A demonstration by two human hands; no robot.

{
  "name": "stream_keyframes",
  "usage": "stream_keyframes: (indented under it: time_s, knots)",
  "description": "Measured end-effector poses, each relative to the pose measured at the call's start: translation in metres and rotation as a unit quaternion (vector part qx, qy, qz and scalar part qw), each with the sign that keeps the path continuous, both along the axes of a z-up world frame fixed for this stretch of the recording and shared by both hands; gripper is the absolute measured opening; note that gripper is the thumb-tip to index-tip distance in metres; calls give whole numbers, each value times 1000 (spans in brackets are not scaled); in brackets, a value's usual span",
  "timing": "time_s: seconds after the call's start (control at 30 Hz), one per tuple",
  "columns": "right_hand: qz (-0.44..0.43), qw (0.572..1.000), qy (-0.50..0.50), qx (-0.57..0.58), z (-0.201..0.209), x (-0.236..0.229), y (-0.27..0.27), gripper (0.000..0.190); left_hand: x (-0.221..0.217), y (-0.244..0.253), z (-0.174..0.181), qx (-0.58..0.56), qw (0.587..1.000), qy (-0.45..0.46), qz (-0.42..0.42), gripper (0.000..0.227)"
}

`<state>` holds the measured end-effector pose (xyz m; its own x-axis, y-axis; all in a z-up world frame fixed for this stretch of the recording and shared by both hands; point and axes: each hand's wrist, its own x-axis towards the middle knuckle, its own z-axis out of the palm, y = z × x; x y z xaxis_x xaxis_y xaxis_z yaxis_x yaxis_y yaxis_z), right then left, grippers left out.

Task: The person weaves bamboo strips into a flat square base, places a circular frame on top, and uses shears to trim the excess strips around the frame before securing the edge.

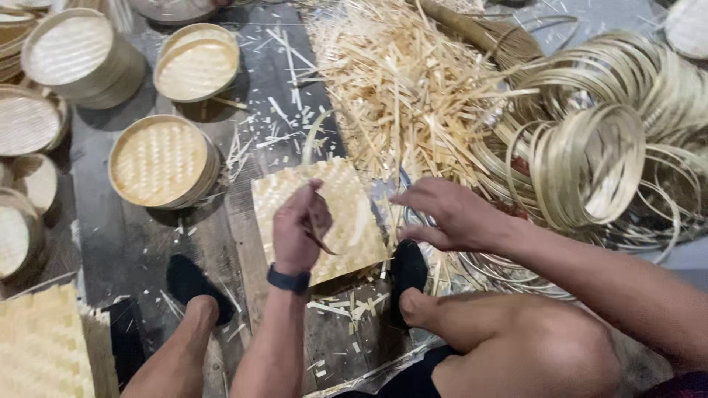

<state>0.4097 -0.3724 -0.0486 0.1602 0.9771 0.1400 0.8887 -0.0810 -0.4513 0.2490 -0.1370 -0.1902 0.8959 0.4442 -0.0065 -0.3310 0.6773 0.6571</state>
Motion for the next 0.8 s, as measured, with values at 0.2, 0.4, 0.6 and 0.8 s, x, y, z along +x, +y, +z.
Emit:
stream_keyframes:
  time_s: [0.2, 0.4, 0.6, 0.8]
  knots:
    - [-164, 953, 220, -125, 2, -41, 81, 65, -19, -45, 69, 438, 894, 36, 86, 51]
    - [-105, 964, 245, -8, -11, -61, 90, 34, -50, -20, 120, 645, 722, 247, -23, 36]
    - [-12, 991, 81, -111, 5, -66, 95, 29, -67, -12, 114, 718, 641, 146, 230, 27]
    - [58, 980, -90, 166, 3, -44, 99, 25, -63, -12, 78, 344, 916, 174, 110, 20]
